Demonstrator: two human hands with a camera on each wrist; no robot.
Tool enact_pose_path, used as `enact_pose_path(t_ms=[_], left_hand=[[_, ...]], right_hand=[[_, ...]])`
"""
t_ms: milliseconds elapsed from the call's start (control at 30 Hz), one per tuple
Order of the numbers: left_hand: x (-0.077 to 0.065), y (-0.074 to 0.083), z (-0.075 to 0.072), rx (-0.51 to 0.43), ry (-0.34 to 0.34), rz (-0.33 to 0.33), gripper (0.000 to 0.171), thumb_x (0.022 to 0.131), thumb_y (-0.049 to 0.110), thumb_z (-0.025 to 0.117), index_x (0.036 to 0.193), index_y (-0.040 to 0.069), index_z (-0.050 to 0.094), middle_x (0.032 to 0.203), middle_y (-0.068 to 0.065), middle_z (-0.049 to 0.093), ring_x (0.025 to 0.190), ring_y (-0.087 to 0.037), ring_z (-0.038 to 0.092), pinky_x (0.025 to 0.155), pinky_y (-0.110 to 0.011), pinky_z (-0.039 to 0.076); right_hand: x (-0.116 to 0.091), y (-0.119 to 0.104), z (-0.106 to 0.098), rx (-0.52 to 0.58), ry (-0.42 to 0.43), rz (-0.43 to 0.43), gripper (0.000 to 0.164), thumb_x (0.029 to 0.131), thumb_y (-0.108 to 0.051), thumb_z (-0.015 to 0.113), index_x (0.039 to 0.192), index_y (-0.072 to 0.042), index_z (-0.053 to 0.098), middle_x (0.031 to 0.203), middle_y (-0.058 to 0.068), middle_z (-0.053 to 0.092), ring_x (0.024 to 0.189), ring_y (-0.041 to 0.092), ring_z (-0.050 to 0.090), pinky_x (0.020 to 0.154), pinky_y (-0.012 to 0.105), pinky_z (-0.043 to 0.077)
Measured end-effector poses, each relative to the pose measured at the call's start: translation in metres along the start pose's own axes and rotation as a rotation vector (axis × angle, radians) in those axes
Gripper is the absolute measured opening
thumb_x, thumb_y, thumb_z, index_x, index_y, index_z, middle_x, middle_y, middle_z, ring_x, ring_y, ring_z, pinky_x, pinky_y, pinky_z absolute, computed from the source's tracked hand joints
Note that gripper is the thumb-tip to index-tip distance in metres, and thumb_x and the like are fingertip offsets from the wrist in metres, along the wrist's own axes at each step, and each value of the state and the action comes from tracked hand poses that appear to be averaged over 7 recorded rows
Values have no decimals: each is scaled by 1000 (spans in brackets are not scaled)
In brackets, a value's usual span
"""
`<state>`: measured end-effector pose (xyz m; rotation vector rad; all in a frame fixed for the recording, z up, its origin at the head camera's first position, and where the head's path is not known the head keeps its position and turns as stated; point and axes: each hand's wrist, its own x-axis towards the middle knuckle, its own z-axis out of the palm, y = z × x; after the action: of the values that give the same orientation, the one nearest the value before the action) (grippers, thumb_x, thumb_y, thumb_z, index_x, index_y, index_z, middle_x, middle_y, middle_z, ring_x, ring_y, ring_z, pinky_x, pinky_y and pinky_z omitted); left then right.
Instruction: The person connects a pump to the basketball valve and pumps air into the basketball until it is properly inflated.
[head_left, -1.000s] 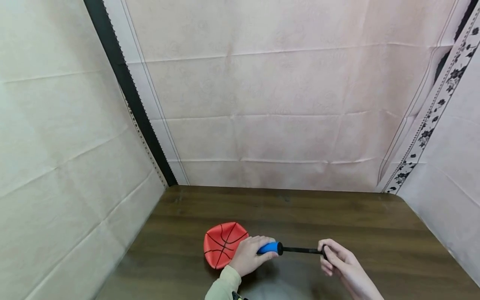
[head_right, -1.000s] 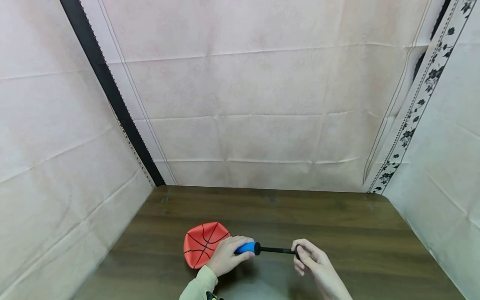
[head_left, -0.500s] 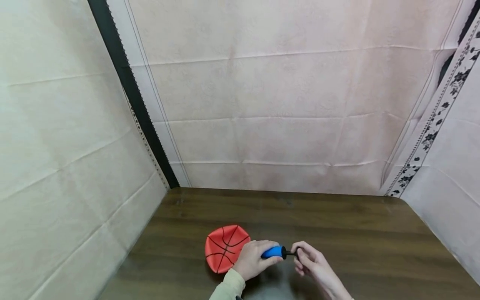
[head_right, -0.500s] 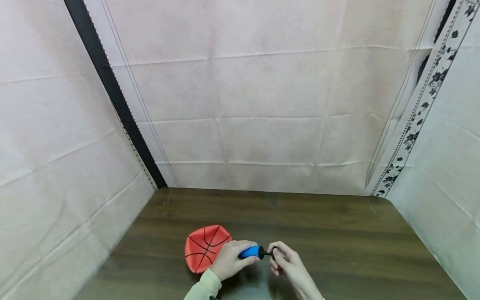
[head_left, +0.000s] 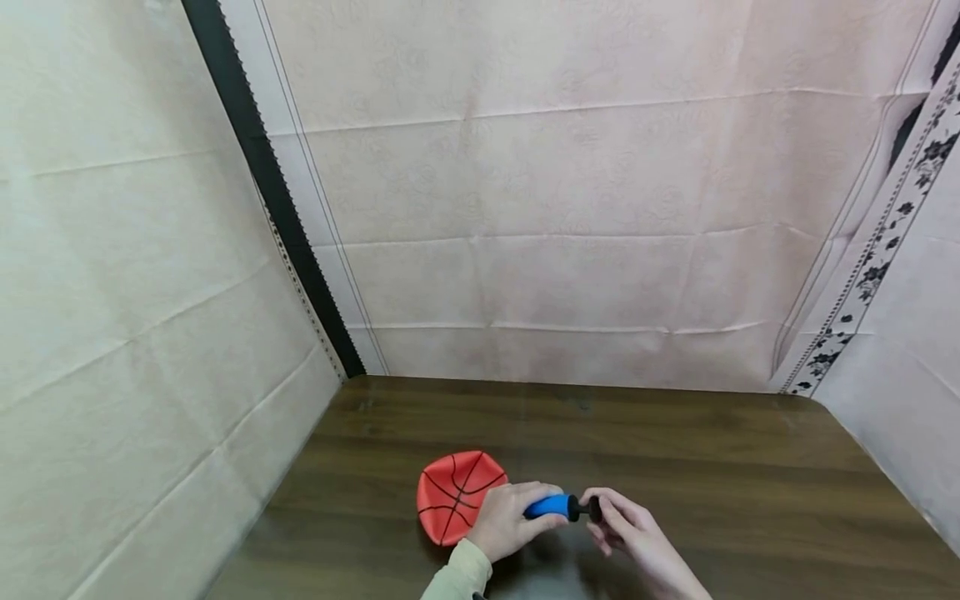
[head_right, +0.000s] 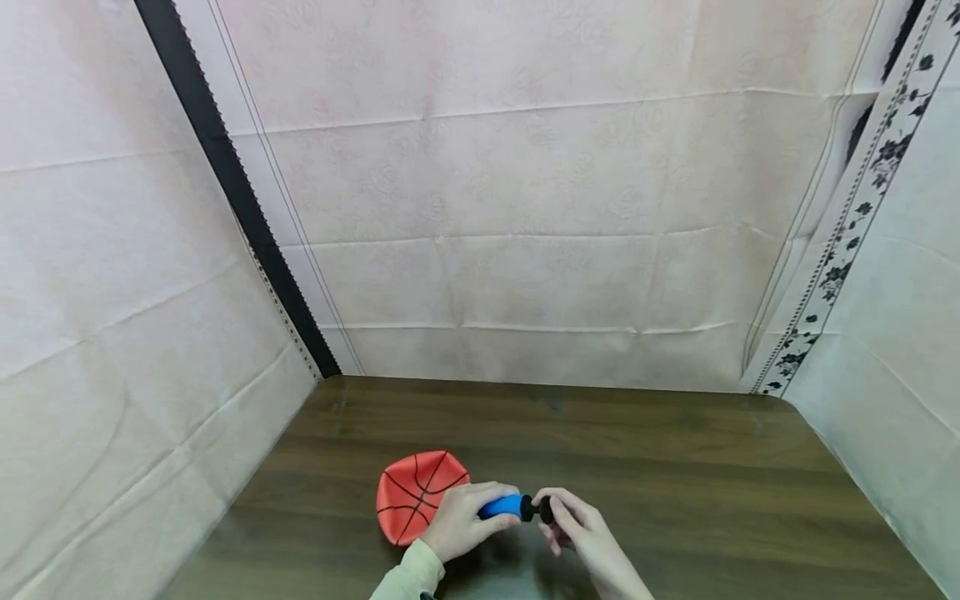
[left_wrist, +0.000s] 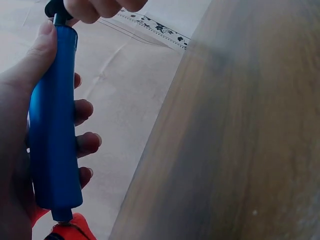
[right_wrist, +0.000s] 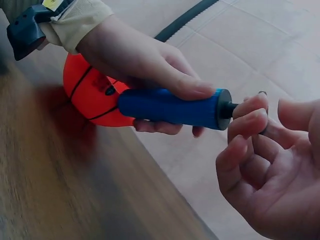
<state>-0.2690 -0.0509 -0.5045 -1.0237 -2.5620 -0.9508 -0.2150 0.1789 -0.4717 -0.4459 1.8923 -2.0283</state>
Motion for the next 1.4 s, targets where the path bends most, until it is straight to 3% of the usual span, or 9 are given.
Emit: enact_pose_path(t_ms=[167, 300, 500, 633, 767, 900, 1000, 1167, 1400], left_hand=[[2, -1, -1, -13, -4, -12, 43, 91, 60, 52, 119, 30, 66, 112, 12, 71, 88, 1, 63, 74, -17, 48], [1, -1, -3, -14, -9, -27, 41, 90, 60, 52, 118, 33, 65, 111, 12, 71, 87, 2, 62, 74, -17, 48], [-1, -2, -3, -17, -23, -3, 39, 91, 58, 54, 118, 32, 65, 110, 11, 71, 85, 3, 63, 73, -16, 48], [-2, -1, -4, -34, -30, 8, 39, 91, 56, 57, 119, 30, 66, 110, 11, 72, 86, 2, 63, 74, -17, 48], [-1, -1, -2, -26, -31, 24, 41, 91, 56, 57, 119, 28, 66, 111, 10, 72, 88, 1, 64, 76, -18, 49], [0, -1, 3, 26, 3, 54, 40, 91, 55, 56, 118, 27, 67, 108, 9, 73, 87, 0, 65, 76, -19, 50], [0, -1, 7, 72, 39, 83, 39, 91, 54, 57, 116, 26, 68, 105, 9, 73, 87, -1, 67, 76, -20, 50], [1, -2, 9, 83, 66, 93, 37, 92, 53, 57, 115, 26, 68, 103, 9, 73, 86, -2, 66, 75, -18, 49], [-2, -2, 0, 24, -46, 61, 37, 94, 53, 53, 121, 30, 64, 107, 8, 71, 83, 2, 61, 71, -15, 45]], right_hand=[[-13, -7, -17, -38, -12, -153, 30, 108, -20, 28, 115, -16, 57, 79, -7, 54, 65, 5, 52, 62, 26, 44], [-29, -14, -35, -81, 5, -304, 35, 107, -9, 21, 115, -10, 56, 75, -8, 52, 58, 19, 44, 55, 38, 37], [-41, -14, -47, -95, 8, -335, 29, 105, -2, 28, 114, -9, 55, 68, 2, 43, 61, 29, 36, 53, 39, 31], [-34, -7, -44, -25, -92, -391, 27, 102, 5, 31, 114, -7, 52, 68, 13, 35, 62, 31, 32, 55, 40, 28], [-18, 1, -35, 6, -163, -376, 27, 103, 4, 30, 116, -6, 52, 69, 8, 40, 60, 25, 37, 53, 42, 26], [-1, 12, -21, 14, -173, -306, 26, 104, -1, 31, 116, -9, 53, 73, -5, 49, 59, 9, 46, 50, 42, 25], [9, 19, -10, 15, -149, -260, 24, 105, -6, 33, 115, -11, 54, 77, -7, 51, 65, 2, 51, 51, 41, 26], [15, 23, -2, -3, -75, -229, 17, 105, -11, 38, 113, -7, 53, 76, -6, 51, 67, 2, 51, 54, 34, 35], [5, 14, -4, -142, 31, -87, 23, 104, -19, 43, 116, -2, 53, 74, -5, 53, 63, 2, 51, 56, 25, 45]])
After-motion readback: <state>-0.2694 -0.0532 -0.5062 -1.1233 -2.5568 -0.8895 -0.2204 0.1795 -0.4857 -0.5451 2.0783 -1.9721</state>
